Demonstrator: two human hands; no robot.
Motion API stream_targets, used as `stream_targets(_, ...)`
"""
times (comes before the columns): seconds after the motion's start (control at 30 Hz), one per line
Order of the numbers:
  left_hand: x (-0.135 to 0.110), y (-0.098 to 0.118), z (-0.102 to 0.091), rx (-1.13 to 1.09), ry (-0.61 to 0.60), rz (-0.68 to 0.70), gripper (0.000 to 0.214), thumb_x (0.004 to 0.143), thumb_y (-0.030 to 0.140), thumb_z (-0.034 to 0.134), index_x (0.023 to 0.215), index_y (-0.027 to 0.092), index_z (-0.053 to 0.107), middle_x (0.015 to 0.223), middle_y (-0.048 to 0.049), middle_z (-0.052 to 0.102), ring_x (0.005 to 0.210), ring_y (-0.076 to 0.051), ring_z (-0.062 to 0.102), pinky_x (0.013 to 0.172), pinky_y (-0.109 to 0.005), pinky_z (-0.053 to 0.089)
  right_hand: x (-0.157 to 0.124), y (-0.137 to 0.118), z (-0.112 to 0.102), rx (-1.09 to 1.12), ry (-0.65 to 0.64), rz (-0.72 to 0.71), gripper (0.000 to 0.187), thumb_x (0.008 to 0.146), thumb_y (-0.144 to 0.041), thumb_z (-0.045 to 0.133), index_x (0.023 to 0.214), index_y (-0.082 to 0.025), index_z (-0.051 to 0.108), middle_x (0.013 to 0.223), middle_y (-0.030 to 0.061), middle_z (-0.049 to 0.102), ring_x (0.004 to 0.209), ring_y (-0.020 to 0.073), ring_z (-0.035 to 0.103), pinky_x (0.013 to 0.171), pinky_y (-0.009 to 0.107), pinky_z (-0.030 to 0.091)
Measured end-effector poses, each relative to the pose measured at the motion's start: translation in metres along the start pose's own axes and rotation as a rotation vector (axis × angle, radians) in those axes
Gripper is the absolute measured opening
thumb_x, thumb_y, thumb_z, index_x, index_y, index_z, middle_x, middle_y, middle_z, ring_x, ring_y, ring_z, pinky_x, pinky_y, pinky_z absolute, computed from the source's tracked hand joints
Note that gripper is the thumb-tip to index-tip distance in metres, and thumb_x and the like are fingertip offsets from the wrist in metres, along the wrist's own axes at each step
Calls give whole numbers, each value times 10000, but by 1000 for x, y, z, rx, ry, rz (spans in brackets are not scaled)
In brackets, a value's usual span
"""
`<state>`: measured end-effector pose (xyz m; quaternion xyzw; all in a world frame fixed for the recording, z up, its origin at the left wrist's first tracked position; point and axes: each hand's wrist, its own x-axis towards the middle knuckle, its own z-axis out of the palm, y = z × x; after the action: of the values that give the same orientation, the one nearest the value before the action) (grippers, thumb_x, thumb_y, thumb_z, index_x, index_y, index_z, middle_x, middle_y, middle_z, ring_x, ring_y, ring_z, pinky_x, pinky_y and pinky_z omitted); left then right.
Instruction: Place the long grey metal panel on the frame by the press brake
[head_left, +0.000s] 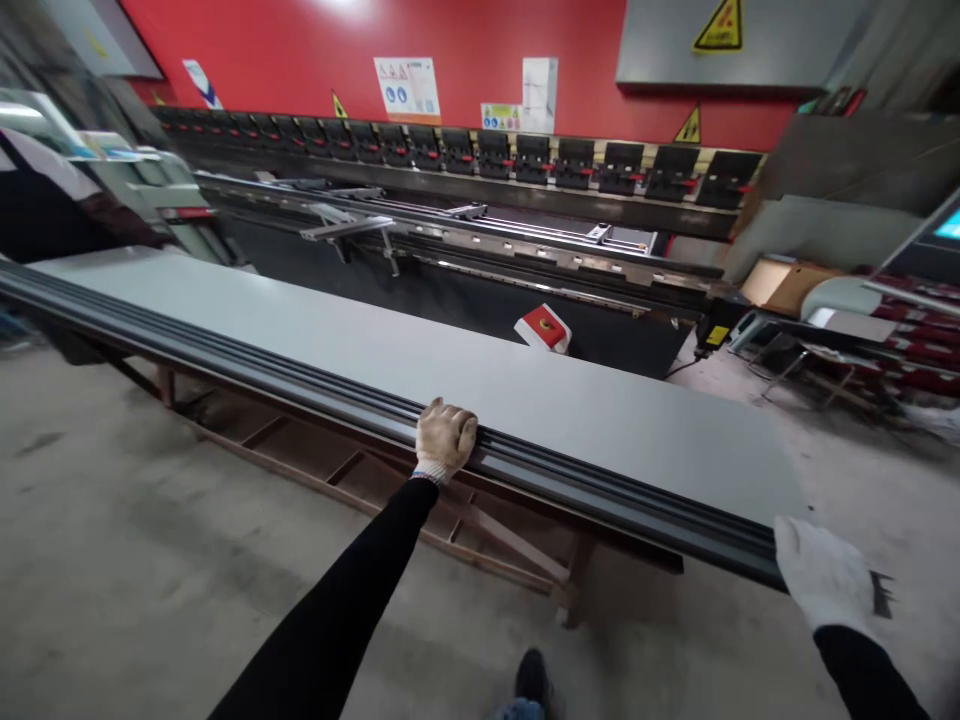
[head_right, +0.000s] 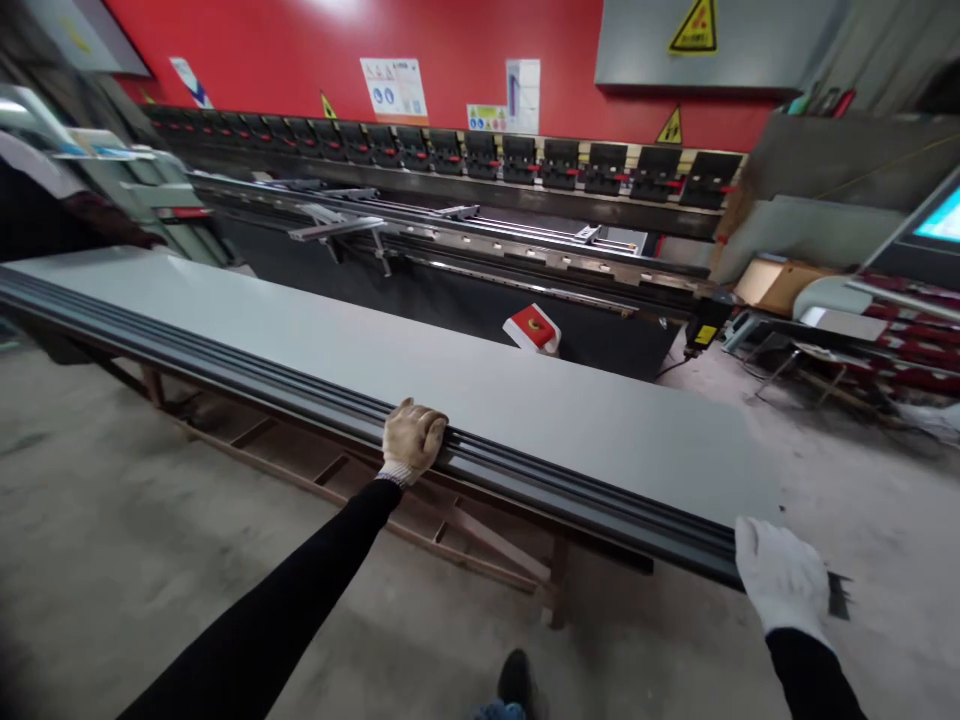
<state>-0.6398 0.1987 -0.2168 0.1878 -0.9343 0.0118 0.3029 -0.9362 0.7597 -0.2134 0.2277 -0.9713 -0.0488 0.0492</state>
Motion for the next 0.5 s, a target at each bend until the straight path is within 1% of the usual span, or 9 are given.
stream_targets(0.13, 3, -5, -6, 11, -17, 17, 378, 1043, 350, 427, 900, 221, 753, 867, -67, 767, 877, -296, 685, 1158, -553, 408, 2, 0, 0, -6, -22, 25, 554, 1044, -458, 140, 873, -249, 623, 949, 139, 742, 1061, 349, 679, 901, 467, 420)
stream_targets(0.23, 7, -10, -16, 16, -24, 15, 393, 1038, 349, 421, 879, 213, 753, 845, -76, 765, 846, -293, 679, 1120, -540, 436, 2, 1, -11, -27, -41, 17, 546, 1051, -471, 161, 828, -263, 614, 908, 128, 746, 996, 347, 691, 847, 463, 417)
stream_targets(0.33, 9, -16, -24, 16, -22, 6, 414, 1031, 357, 406, 864, 210, 756, 843, -86, 764, 840, -294, 670, 1098, -531, 454, -1, 0, -23, -59, -23, -10, 553, 1065, -456, 163, 806, -260, 611, 912, 134, 752, 943, 346, 689, 800, 459, 392)
stream_targets(0.4, 9, -19, -24, 16, -18, -4, 422, 1027, 364, 399, 868, 211, 759, 849, -88, 765, 860, -300, 676, 1119, -539, 444, -2, -3, -24, -73, -1, -31, 554, 1073, -440, 171, 779, -253, 603, 895, 146, 749, 924, 340, 684, 774, 453, 373)
stream_targets(0.5, 7, -21, -18, 18, -11, -13, 431, 1024, 378, 393, 875, 213, 762, 851, -86, 768, 871, -310, 688, 1143, -562, 432, 1, -8, -19, -74, 43, -71, 535, 1077, -422, 192, 747, -248, 576, 849, 148, 733, 880, 322, 672, 758, 450, 351)
